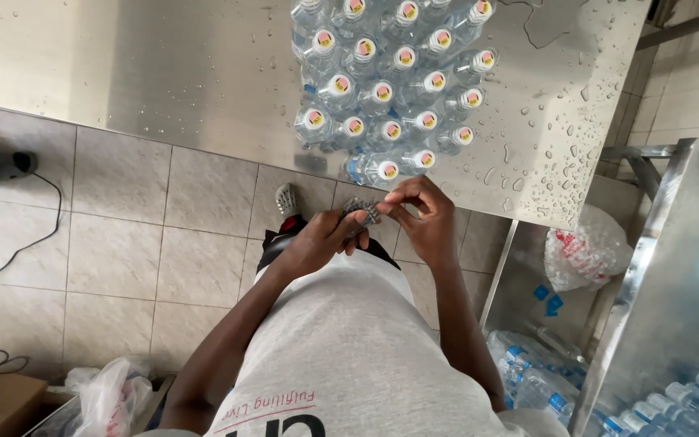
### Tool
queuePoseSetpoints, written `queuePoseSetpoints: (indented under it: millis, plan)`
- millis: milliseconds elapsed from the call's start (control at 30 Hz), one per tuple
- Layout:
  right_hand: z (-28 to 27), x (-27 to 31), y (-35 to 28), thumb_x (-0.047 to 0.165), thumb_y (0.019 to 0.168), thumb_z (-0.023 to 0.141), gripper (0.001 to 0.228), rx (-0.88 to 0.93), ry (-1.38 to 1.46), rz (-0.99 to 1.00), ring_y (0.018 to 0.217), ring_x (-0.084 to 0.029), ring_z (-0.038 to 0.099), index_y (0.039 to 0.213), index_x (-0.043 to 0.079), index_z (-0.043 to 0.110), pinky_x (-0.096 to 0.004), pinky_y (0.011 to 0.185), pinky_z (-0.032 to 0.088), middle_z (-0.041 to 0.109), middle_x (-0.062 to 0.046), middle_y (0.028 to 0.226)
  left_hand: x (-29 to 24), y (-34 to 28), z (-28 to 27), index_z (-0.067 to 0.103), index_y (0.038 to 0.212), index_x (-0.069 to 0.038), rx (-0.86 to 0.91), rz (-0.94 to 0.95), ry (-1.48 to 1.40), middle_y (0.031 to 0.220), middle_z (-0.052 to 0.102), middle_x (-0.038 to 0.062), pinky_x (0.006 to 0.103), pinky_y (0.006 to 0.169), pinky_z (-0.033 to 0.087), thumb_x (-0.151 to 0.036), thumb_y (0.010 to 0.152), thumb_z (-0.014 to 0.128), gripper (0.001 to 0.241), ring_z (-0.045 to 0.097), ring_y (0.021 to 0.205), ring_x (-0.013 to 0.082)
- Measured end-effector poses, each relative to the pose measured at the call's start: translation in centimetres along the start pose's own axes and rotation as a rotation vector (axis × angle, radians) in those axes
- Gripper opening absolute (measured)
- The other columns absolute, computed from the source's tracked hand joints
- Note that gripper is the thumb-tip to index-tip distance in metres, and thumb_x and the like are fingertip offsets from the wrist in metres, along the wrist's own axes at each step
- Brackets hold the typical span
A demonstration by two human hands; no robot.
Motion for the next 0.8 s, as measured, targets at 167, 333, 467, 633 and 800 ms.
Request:
queuePoseSetpoints:
  millis: [167, 333, 467, 633, 800]
  plan:
    - [0.3, -0.8, -0.3, 0.003, 0.083, 0.097, 0.028, -0.040, 0.049, 0.101, 0.089, -0.018, 0.080, 0.105, 0.001, 0.080, -0.038, 0.091, 0.067, 0.078, -0.009, 0.087, 1.3, 0.1, -1.3, 0.081, 0.086, -0.001, -0.002, 0.016, -0.009, 0.061, 0.070, 0.011, 0.0344, 0.065, 0.059, -0.032, 0.122, 0.045, 0.060, 0.060, 0.057, 0.0180]
    - [0.5, -1.1, 0.1, 0.004, 0.084, 0.097, 0.032, -0.107, 0.057, 0.114, 0.089, -0.021, 0.082, 0.112, 0.000, 0.081, -0.038, 0.092, 0.066, 0.080, -0.014, 0.088, 3.5, 0.5, -2.1, 0.081, 0.084, -0.002, 0.000, 0.036, -0.025, 0.059, 0.069, 0.009, 0.0331, 0.063, 0.058, -0.033, 0.122, 0.045, 0.061, 0.060, 0.055, 0.0170]
    - [0.6, 0.7, 1.1, 0.000, 0.096, 0.086, 0.029, -0.169, 0.057, 0.039, 0.096, -0.022, 0.081, 0.123, -0.004, 0.076, -0.040, 0.095, 0.065, 0.082, -0.018, 0.096, 2.6, -0.1, -2.8, 0.080, 0.081, -0.001, -0.047, 0.056, -0.025, 0.057, 0.068, 0.011, 0.0336, 0.059, 0.056, -0.034, 0.123, 0.044, 0.063, 0.058, 0.052, 0.0170]
    - [1.0, 1.3, 2.8, -0.001, 0.108, 0.074, 0.021, -0.315, -0.204, -0.136, 0.107, -0.028, 0.081, 0.129, 0.003, 0.077, -0.044, 0.101, 0.062, 0.084, -0.016, 0.109, 1.3, -0.5, -4.1, 0.080, 0.079, -0.003, -0.076, 0.049, -0.023, 0.056, 0.068, 0.010, 0.0327, 0.060, 0.057, -0.036, 0.122, 0.044, 0.065, 0.060, 0.053, 0.0167]
    - [2.4, -1.0, 2.5, -0.008, 0.102, 0.077, 0.033, -0.255, -0.611, -0.366, 0.114, -0.022, 0.076, 0.131, 0.008, 0.081, -0.052, 0.126, 0.028, 0.083, -0.006, 0.114, -0.3, -1.3, -5.8, 0.077, 0.070, -0.003, -0.073, 0.007, 0.005, 0.052, 0.066, 0.011, 0.0346, 0.058, 0.054, -0.038, 0.121, 0.045, 0.070, 0.055, 0.047, 0.0163]
Point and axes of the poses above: each hand's wrist, its own y-axis towards the middle knuckle, its own z-axis out of the palm, x = y × z, the point moved 5 cm from there along y, towards the middle knuckle
